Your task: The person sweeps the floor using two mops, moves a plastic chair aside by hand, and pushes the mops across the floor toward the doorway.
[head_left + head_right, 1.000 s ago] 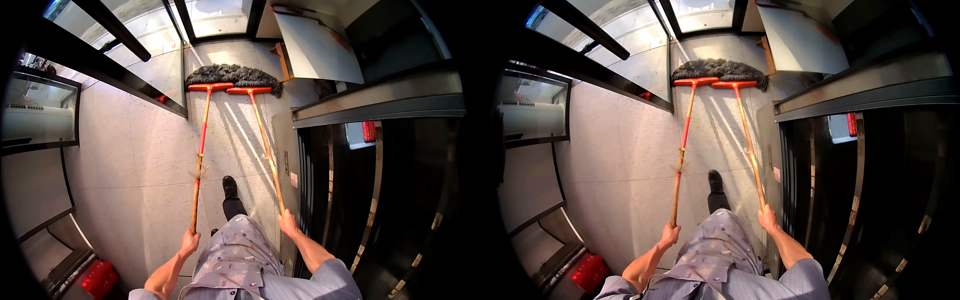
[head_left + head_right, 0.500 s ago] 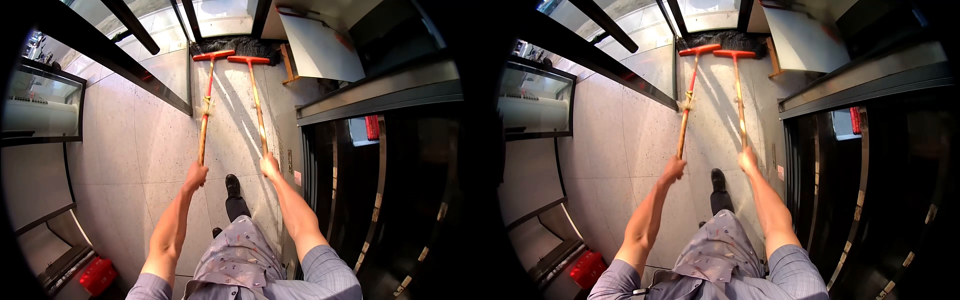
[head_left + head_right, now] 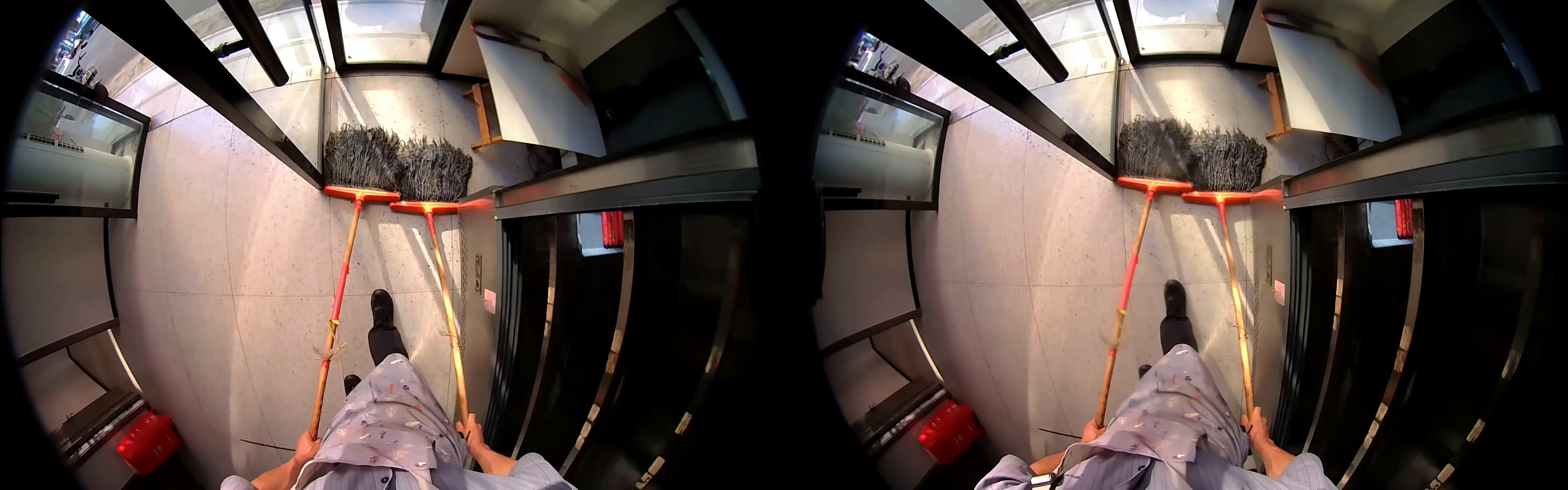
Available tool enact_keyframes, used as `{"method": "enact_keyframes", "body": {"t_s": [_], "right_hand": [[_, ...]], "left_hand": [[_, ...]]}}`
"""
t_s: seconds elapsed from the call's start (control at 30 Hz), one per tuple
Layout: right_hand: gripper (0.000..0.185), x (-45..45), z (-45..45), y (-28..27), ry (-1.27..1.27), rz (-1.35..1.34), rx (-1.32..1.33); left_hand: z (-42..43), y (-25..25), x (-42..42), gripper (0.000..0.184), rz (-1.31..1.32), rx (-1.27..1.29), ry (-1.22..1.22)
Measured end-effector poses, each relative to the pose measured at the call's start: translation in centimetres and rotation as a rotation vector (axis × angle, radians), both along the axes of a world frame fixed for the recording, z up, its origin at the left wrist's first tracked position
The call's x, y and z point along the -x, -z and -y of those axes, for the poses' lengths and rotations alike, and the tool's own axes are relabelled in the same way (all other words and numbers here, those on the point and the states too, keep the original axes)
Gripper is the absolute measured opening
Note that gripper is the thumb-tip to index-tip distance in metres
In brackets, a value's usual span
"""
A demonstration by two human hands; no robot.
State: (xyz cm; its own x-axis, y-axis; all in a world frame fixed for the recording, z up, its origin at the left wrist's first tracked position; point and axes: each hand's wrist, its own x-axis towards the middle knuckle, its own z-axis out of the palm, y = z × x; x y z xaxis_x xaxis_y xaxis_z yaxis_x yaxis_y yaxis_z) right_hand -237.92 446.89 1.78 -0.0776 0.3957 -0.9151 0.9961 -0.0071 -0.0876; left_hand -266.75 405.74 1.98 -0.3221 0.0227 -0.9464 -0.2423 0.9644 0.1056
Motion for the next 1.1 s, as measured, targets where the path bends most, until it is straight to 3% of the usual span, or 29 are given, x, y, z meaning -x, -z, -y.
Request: {"method": "enact_keyframes", "body": {"t_s": [0.03,0.07,0.17,0.3,0.33,0.4,0.43,0.47,0.57,0.67,0.83,0.9,0.97,1.1], "right_hand": [[0.033,-0.3,-0.5,0.7,0.083,0.015,0.056],[0.033,1.2,-1.5,-0.4,-0.093,-0.047,-0.052],[0.033,5.5,-6.5,1.2,-0.17,-0.022,-0.118],[0.036,14.3,-14.1,5.7,-0.163,-0.119,-0.163],[0.035,16.7,-16.2,7.7,-0.18,-0.175,-0.191],[0.033,23.2,-21.0,10.9,-0.209,-0.238,-0.253],[0.034,26.7,-23.8,12.3,-0.139,-0.266,-0.12],[0.031,32.3,-25.8,10.1,0.03,-0.292,-0.167],[0.029,42.5,-31.4,9.2,0.042,-0.517,-0.132],[0.025,47.0,-31.4,9.0,0.128,-0.481,-0.064],[0.024,39.7,-24.9,11.2,0.053,-0.46,-0.155],[0.03,32.8,-20.9,15.5,-0.073,-0.497,-0.35],[0.031,29.1,-17.5,10.6,0.102,-0.393,-0.231],[0.03,21.5,-11.4,6.7,0.004,-0.265,-0.231]], "left_hand": [[-1.1,-0.2,0.7,0.032,-0.03,0.028,0.022],[-2.1,-0.7,1.2,0.033,-0.05,0.063,0.047],[-6.6,1.6,3.1,0.032,-0.084,0.131,-0.001],[-16.7,5.8,8.9,0.03,-0.204,-0.076,-0.096],[-22.4,3.9,12.8,0.027,-0.119,-0.059,-0.164],[-27.8,7.1,17.9,0.025,-0.127,-0.21,-0.194],[-31.5,7.6,21.0,0.025,-0.172,-0.258,-0.147],[-34.9,8.3,23.9,0.026,-0.195,-0.322,-0.207],[-43.9,6.6,31.7,0.024,-0.205,-0.523,-0.292],[-48.5,4.0,33.9,0.022,-0.196,-0.568,-0.318],[-42.8,3.9,27.6,0.013,-0.173,-0.411,-0.209],[-37.7,5.5,22.8,0.008,-0.164,-0.347,-0.259],[-32.2,6.2,18.3,0.01,-0.112,-0.368,-0.229],[-23.1,5.5,9.9,0.016,-0.091,-0.329,-0.2]]}}
